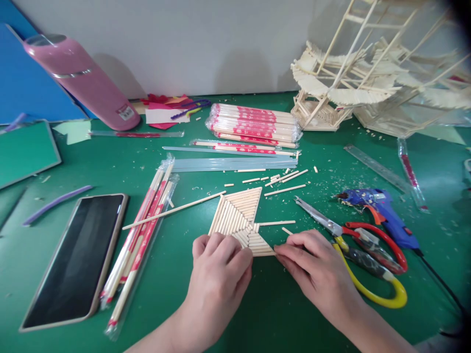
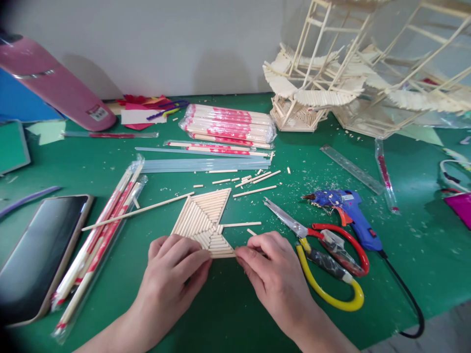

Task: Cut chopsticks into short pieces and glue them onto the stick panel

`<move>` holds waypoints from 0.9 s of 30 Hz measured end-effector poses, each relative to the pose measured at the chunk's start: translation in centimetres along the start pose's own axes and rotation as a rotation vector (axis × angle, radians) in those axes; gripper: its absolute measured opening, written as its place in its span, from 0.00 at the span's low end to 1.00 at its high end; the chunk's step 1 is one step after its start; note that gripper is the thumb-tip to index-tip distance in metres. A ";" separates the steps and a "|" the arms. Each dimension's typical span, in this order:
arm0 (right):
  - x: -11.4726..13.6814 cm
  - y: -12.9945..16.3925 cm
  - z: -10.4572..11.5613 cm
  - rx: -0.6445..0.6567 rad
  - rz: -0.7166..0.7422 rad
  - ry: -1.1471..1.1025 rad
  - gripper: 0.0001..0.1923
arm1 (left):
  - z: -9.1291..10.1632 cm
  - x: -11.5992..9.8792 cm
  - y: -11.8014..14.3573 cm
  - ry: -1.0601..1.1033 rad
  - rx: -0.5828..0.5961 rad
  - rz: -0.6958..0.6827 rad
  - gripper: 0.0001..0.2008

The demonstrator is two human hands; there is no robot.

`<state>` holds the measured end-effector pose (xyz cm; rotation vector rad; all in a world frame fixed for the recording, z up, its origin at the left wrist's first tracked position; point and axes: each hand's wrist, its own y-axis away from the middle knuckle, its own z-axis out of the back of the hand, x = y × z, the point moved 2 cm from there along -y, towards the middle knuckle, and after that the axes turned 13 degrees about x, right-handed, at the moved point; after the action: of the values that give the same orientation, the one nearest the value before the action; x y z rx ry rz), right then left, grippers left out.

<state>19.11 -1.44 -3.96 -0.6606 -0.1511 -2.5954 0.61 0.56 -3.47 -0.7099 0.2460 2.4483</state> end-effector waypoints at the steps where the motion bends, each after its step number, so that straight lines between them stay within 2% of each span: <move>1: 0.0 0.0 0.0 0.003 0.003 -0.004 0.09 | 0.0 0.0 0.0 0.000 -0.002 0.000 0.09; 16: 0.0 -0.5 0.8 0.106 0.025 -0.020 0.09 | -0.1 -0.1 -0.1 0.025 -0.021 0.005 0.09; 27: 0.2 -0.5 0.6 0.085 -0.002 -0.064 0.09 | 0.0 -0.1 0.0 0.031 -0.006 -0.009 0.10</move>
<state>18.96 -0.95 -3.32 -0.7133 -0.2810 -2.5549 0.69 0.50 -3.39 -0.7502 0.2472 2.4317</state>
